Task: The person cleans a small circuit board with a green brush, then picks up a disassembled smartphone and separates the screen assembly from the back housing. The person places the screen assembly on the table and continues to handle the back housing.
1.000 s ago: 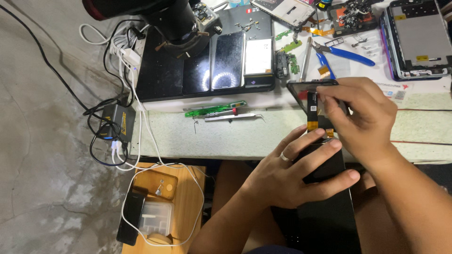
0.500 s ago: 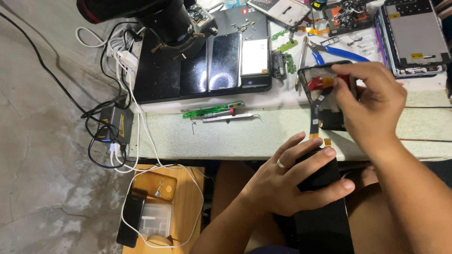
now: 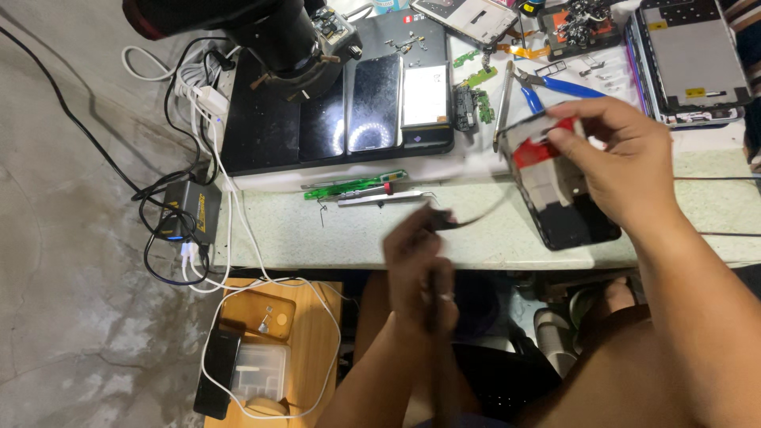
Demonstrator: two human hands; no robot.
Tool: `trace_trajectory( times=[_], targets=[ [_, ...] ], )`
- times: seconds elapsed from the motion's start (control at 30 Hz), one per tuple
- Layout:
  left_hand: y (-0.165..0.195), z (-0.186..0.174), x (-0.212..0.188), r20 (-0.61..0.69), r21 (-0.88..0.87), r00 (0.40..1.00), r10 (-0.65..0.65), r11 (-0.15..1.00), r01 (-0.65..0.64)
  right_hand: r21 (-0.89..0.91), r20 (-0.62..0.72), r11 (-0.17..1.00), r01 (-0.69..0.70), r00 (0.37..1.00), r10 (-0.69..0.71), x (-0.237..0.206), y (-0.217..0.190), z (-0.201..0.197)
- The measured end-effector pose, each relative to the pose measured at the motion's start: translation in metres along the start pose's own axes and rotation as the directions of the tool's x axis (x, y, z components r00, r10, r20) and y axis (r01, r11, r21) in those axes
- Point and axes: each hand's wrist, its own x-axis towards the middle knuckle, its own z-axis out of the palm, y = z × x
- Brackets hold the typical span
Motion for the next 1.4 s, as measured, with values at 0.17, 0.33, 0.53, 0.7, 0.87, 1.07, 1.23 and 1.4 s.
trace_trajectory(
  times=[0.17, 0.33, 0.53, 0.7, 0.87, 1.07, 1.23, 1.4],
  targets=[
    [0.000, -0.007, 0.018, -0.087, -0.058, 0.983, 0.164, 0.984, -0.169, -0.151, 0.278, 0.978, -0.146, 0.943, 0.184, 0.001, 0.009, 0.005],
    [0.015, -0.007, 0.027, -0.079, -0.355, 0.993, 0.084, 0.929, -0.106, -0.276, 0.530, 0.955, -0.106, 0.812, 0.243, 0.005, 0.006, 0.037],
    [0.026, -0.004, 0.033, -0.005, -0.542, 0.998, -0.056, 0.839, 0.044, -0.481, 0.577, 0.876, 0.027, 0.763, 0.293, 0.009, -0.002, 0.067],
    [0.029, -0.007, 0.038, 0.001, -0.635, 0.985, -0.174, 0.761, 0.135, -0.418, 0.583, 0.851, 0.319, 0.813, -0.019, 0.012, 0.007, 0.083],
    [0.024, -0.011, 0.039, 0.068, -0.694, 0.987, -0.148, 0.703, 0.153, -0.487, 0.587, 0.687, 0.539, 0.784, -0.199, 0.014, 0.022, 0.088],
    [0.019, -0.009, 0.040, 0.088, -0.656, 0.990, -0.112, 0.741, 0.143, -0.458, 0.585, 0.693, 0.557, 0.776, -0.236, 0.015, 0.025, 0.087],
    [0.021, -0.005, 0.039, 0.070, -0.644, 0.984, -0.162, 0.746, 0.169, -0.404, 0.502, 0.741, 0.536, 0.807, -0.311, 0.015, 0.018, 0.075],
    [0.017, -0.003, 0.038, 0.133, -0.618, 0.956, -0.261, 0.732, 0.286, -0.140, 0.409, 0.958, 0.250, 0.896, -0.174, 0.008, 0.006, 0.061]
  ],
)
